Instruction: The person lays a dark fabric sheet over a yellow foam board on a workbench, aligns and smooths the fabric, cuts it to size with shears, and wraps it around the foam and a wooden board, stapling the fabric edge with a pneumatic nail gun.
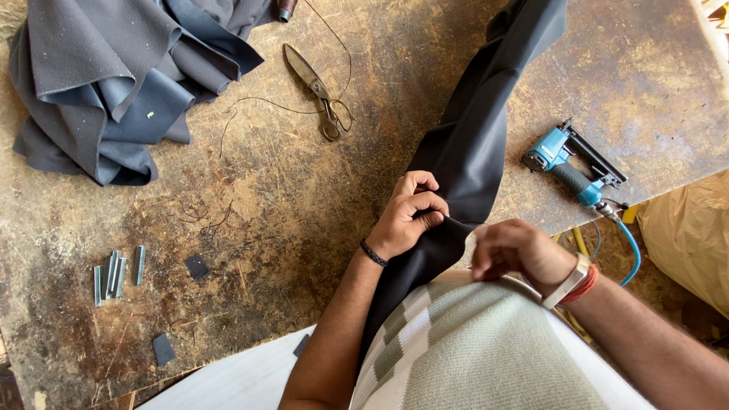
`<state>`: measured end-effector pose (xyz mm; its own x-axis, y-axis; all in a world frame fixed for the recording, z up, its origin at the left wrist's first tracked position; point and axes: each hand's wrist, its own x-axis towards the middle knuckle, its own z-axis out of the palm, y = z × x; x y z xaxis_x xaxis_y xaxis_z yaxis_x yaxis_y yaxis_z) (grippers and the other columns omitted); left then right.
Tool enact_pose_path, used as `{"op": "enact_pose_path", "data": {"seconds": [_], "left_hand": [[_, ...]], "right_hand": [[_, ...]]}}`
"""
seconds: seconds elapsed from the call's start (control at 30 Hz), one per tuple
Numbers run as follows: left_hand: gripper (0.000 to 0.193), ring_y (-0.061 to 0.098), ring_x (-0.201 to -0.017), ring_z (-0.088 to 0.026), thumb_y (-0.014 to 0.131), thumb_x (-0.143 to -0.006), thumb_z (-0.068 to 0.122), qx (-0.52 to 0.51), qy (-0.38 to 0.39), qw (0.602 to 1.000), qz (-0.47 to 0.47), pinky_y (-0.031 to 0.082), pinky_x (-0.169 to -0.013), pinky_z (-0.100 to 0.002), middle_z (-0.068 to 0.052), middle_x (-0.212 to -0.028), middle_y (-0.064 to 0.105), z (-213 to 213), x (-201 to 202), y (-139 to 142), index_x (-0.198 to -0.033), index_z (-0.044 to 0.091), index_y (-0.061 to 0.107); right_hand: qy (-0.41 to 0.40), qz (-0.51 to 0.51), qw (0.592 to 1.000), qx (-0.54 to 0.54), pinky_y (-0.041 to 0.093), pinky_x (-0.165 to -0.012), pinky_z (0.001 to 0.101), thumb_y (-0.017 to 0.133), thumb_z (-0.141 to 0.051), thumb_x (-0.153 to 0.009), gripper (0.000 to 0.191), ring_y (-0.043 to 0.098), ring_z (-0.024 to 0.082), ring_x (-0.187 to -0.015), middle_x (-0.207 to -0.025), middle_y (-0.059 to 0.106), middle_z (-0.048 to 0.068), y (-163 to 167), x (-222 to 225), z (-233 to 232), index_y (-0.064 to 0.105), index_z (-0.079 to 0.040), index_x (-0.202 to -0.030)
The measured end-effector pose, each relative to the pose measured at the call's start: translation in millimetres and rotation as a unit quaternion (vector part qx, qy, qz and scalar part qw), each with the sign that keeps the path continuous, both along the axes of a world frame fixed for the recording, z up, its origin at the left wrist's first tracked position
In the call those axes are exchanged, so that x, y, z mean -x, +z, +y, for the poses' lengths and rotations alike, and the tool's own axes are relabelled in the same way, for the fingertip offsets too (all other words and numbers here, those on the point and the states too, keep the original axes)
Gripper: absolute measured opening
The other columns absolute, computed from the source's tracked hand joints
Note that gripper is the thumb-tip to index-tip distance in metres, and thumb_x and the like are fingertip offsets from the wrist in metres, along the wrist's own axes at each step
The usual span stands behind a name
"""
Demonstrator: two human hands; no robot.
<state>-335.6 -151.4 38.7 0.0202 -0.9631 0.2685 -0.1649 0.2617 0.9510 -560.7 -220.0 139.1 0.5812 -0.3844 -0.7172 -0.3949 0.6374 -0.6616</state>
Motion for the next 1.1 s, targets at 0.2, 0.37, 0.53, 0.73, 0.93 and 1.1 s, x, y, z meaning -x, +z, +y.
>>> {"op": "enact_pose_path", "data": {"seconds": [0.2, 0.37, 0.53, 0.73, 0.93, 1.1], "left_hand": [[0.009, 0.046, -0.12, -0.023, 0.073, -0.095, 0.02, -0.003, 0.004, 0.998, -0.063, 0.041, -0.112, -0.041, -0.003, -0.12, 0.052, -3.5, 4.3, 10.1, -0.089, 0.014, 0.07], [0.01, 0.044, -0.123, -0.024, 0.072, -0.096, 0.021, -0.011, -0.008, 0.997, -0.075, 0.04, -0.112, -0.042, -0.004, -0.121, 0.051, -3.2, 4.1, 18.5, -0.088, 0.015, 0.071], [0.014, 0.044, -0.123, -0.025, 0.076, -0.095, 0.028, -0.001, -0.01, 0.994, -0.113, 0.041, -0.113, -0.045, -0.006, -0.123, 0.05, -4.4, 2.3, 22.4, -0.089, 0.016, 0.072], [0.055, 0.037, -0.143, -0.035, 0.077, -0.093, 0.039, -0.017, -0.024, 0.996, -0.08, 0.038, -0.122, -0.049, -0.015, -0.147, 0.037, -6.2, 1.0, 12.9, -0.137, 0.018, 0.053], [0.076, 0.017, -0.165, -0.04, 0.065, -0.104, 0.039, -0.09, -0.079, 0.993, -0.013, 0.024, -0.133, -0.052, -0.024, -0.175, 0.018, -42.5, -1.3, 4.2, -0.167, 0.015, 0.029], [0.115, 0.061, -0.112, -0.037, 0.076, -0.064, 0.028, -0.228, -0.018, 0.97, -0.081, 0.053, -0.093, -0.043, -0.026, -0.133, 0.056, -130.3, 10.7, 8.2, -0.162, 0.017, 0.018]], "right_hand": [[-0.172, 0.071, 0.979, -0.077, 0.058, -0.067, 0.0416, 0.055, -0.04, -0.095, 0.035, 0.071, 0.025, -0.068, -0.079, 0.071, 0.011, -14.7, -7.3, -19.1, 0.063, -0.006, -0.089], [-0.15, -0.025, 0.983, -0.107, 0.059, -0.068, 0.0387, 0.068, -0.003, -0.089, 0.011, 0.073, 0.022, -0.072, -0.085, 0.072, 0.008, -28.7, -6.8, -15.2, 0.066, -0.002, -0.1], [-0.07, 0.015, 0.996, -0.051, 0.065, -0.075, 0.0387, 0.068, 0.004, -0.082, 0.023, 0.075, 0.022, -0.076, -0.09, 0.074, 0.011, -27.7, -5.2, -22.2, 0.068, 0.002, -0.105], [-0.023, 0.12, 0.992, -0.013, 0.066, -0.067, 0.0399, 0.067, -0.019, -0.09, 0.024, 0.075, 0.024, -0.069, -0.082, 0.076, 0.015, -25.7, -20.1, -30.0, 0.07, 0.004, -0.099], [0.066, 0.101, 0.986, 0.118, 0.059, -0.052, 0.034, 0.071, -0.027, -0.089, 0.029, 0.071, 0.018, -0.054, -0.065, 0.074, 0.009, -40.4, -29.6, -19.7, 0.075, 0.001, -0.085], [0.029, 0.109, 0.988, 0.104, 0.045, -0.041, 0.0305, 0.07, -0.03, -0.095, 0.039, 0.058, 0.016, -0.043, -0.052, 0.063, 0.008, -49.6, -29.8, -11.0, 0.067, 0.0, -0.07]]}}
